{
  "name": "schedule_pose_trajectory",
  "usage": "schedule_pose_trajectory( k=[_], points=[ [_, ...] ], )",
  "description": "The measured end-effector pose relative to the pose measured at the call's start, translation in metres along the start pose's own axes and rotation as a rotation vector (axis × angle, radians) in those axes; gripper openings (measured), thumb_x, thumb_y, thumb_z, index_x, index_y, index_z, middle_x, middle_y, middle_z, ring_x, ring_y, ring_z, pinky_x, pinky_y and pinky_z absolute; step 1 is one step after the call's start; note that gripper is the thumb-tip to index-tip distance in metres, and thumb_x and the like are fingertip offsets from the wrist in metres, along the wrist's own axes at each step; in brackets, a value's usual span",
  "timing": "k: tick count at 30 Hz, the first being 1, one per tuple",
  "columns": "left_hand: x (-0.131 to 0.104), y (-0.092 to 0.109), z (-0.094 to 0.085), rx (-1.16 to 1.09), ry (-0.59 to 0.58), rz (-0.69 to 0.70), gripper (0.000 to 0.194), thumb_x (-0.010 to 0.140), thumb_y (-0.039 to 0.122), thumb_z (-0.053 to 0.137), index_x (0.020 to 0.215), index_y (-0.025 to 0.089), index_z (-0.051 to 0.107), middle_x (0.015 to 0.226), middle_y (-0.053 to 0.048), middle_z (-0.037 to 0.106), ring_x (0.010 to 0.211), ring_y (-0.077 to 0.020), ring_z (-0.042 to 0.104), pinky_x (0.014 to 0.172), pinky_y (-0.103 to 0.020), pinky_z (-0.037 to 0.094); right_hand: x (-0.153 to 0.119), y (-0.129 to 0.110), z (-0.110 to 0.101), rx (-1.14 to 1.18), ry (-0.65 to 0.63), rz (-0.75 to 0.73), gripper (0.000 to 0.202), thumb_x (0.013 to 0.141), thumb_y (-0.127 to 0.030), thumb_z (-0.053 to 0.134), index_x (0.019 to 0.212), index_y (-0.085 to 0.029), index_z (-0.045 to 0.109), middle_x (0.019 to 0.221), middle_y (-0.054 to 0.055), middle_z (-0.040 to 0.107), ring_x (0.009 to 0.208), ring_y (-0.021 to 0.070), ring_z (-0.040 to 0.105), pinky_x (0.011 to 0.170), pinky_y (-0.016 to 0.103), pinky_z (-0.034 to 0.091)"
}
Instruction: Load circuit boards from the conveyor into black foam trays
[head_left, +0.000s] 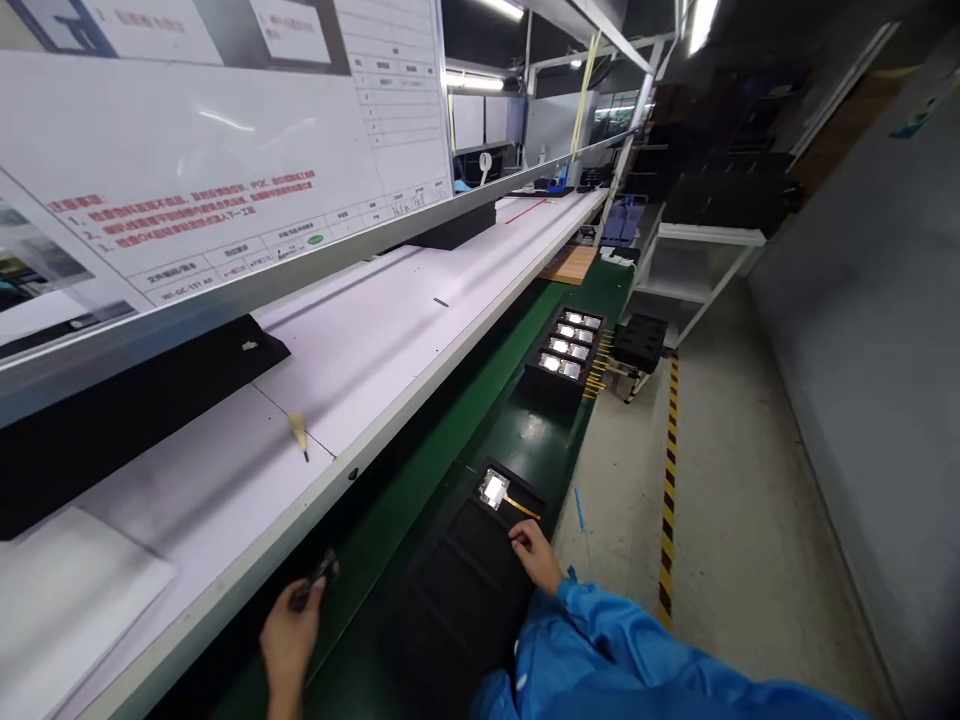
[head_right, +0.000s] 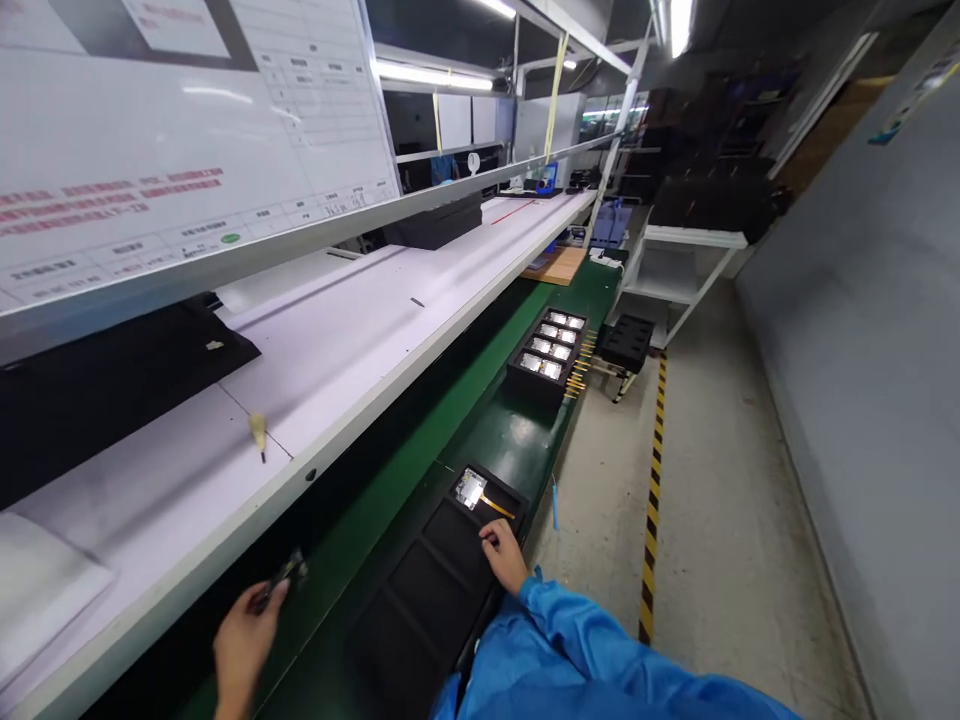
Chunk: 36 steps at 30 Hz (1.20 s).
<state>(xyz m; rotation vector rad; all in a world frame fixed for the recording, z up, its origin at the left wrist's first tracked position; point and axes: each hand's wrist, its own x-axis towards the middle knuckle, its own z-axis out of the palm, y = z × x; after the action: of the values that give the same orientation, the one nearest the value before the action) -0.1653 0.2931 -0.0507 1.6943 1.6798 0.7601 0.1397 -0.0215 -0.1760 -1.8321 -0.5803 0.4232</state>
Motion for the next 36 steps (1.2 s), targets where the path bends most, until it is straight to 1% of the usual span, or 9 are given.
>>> schedule_pose_trajectory(
  k=[3,6,8,11,16,19,25,29,36],
  points=[
    [-0.067,0.024,0.059,-0.24,-0.141,-0.044,0.044,0.052,0.067,0.076,0.07,0.027,0.069,0.069,-0.005,0.071,0.074,-0.0358,0.071,0.074,-0.047,0.055,0.0,-0.03,0.014,0.074,-0.197,-0.094,0.018,0.089,-0.035,0.063,0.096,-0.028,0.078,0.103,0.007,0.071,0.086,0.0227,0.07,0.074,0.037,0.06],
    [-0.143,0.047,0.105,-0.434,-0.254,-0.038,0.051,0.057,0.071,0.08,0.074,0.024,0.07,0.071,-0.005,0.07,0.073,-0.0295,0.07,0.072,-0.04,0.056,-0.001,-0.052,0.022,0.136,-0.328,-0.146,0.025,0.094,-0.043,0.066,0.11,-0.03,0.08,0.114,0.008,0.073,0.092,0.0225,0.071,0.079,0.038,0.061],
    [-0.182,0.057,0.123,-0.508,-0.321,-0.05,0.049,0.061,0.068,0.083,0.075,0.023,0.069,0.072,-0.004,0.07,0.071,-0.0247,0.068,0.07,-0.035,0.055,0.0,-0.06,0.021,0.144,-0.365,-0.13,0.029,0.093,-0.049,0.068,0.109,-0.028,0.08,0.115,0.009,0.075,0.093,0.0229,0.071,0.08,0.038,0.061],
    [-0.216,0.06,0.134,-0.571,-0.362,-0.075,0.044,0.068,0.06,0.083,0.076,0.021,0.066,0.073,-0.003,0.067,0.07,-0.0199,0.064,0.069,-0.03,0.052,0.004,-0.061,0.01,0.111,-0.45,-0.065,0.03,0.091,-0.054,0.07,0.097,-0.025,0.08,0.101,0.007,0.078,0.093,0.0238,0.071,0.084,0.038,0.059],
    [-0.235,0.055,0.133,-0.524,-0.358,-0.093,0.033,0.075,0.044,0.086,0.075,0.021,0.063,0.066,0.002,0.058,0.062,-0.0146,0.051,0.06,-0.025,0.04,0.008,-0.047,-0.015,0.109,-0.625,0.073,0.033,0.084,-0.057,0.075,0.083,-0.024,0.077,0.085,0.004,0.078,0.081,0.0223,0.069,0.081,0.037,0.058],
    [-0.24,0.06,0.144,-0.514,-0.371,-0.126,0.028,0.077,0.032,0.089,0.076,0.02,0.064,0.07,0.001,0.06,0.068,-0.0156,0.055,0.066,-0.025,0.043,0.014,-0.038,-0.03,0.117,-0.684,0.123,0.035,0.081,-0.058,0.078,0.075,-0.024,0.074,0.075,0.002,0.075,0.074,0.0218,0.068,0.077,0.035,0.057],
    [-0.26,0.08,0.216,-0.716,-0.466,-0.38,0.03,0.081,0.028,0.092,0.1,0.016,0.073,0.098,-0.009,0.077,0.097,-0.0259,0.073,0.095,-0.036,0.056,0.052,-0.01,-0.064,0.183,-0.628,0.203,0.037,0.077,-0.058,0.081,0.07,-0.024,0.071,0.064,0.003,0.072,0.067,0.0237,0.069,0.073,0.038,0.058],
    [-0.267,0.087,0.268,-0.854,-0.61,-0.56,0.035,0.086,0.032,0.09,0.11,0.013,0.071,0.099,-0.012,0.079,0.101,-0.0287,0.077,0.097,-0.044,0.061,0.073,0.014,-0.079,0.217,-0.542,0.312,0.037,0.075,-0.057,0.084,0.069,-0.023,0.071,0.064,0.002,0.072,0.066,0.0228,0.07,0.066,0.035,0.057],
    [-0.243,0.101,0.329,-0.854,-0.545,-0.879,0.024,0.093,0.022,0.082,0.109,0.014,0.064,0.105,-0.015,0.078,0.111,-0.0273,0.077,0.104,-0.044,0.06,0.081,0.047,-0.097,0.253,-0.362,0.561,0.035,0.082,-0.054,0.08,0.086,-0.022,0.07,0.086,0.005,0.078,0.068,0.0163,0.071,0.058,0.026,0.054]
  ],
)
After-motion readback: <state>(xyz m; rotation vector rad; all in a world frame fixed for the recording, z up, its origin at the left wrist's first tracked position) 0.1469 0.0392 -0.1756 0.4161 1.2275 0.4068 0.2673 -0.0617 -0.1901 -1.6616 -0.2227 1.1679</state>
